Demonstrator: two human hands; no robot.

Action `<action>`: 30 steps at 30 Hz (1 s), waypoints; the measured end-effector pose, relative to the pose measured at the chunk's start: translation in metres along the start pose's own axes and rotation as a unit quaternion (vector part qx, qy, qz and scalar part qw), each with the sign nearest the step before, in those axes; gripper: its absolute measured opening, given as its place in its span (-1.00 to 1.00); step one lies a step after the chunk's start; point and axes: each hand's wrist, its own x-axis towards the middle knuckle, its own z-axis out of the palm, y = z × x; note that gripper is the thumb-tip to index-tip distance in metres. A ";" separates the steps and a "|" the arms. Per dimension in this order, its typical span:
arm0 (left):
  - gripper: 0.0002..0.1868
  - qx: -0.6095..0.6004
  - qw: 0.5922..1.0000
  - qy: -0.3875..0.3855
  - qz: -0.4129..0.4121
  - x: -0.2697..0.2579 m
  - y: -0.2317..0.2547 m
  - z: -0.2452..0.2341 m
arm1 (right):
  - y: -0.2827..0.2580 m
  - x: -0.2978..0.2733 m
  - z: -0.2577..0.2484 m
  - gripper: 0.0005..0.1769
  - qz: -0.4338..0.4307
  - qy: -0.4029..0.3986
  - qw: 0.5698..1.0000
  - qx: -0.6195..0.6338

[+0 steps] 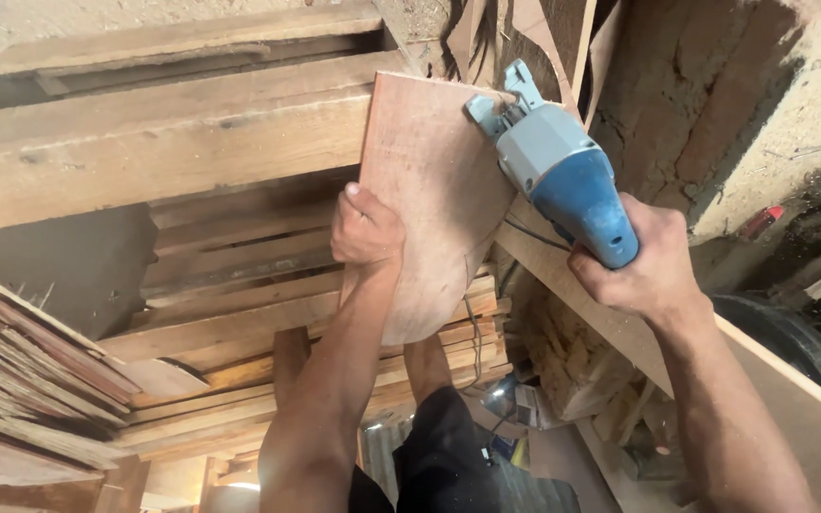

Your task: Cutting a curved shape out of a piece of plywood using a jigsaw.

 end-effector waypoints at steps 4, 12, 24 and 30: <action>-0.54 0.011 1.000 0.016 0.002 -0.002 -0.003 0.005 | -0.005 0.005 -0.002 -0.75 -0.013 -0.006 1.000 0.015; -0.55 -0.005 0.999 0.044 -0.008 0.000 0.001 0.003 | -0.024 0.002 0.004 -0.69 -0.037 0.037 0.997 0.049; -0.47 0.007 0.999 0.005 -0.048 -0.005 -0.005 0.002 | 0.097 -0.222 0.115 -0.71 0.156 0.184 0.902 0.359; -0.40 -0.244 0.952 -0.184 0.001 -0.025 -0.069 -0.023 | 0.212 -0.295 0.194 -0.53 0.258 0.011 0.957 0.129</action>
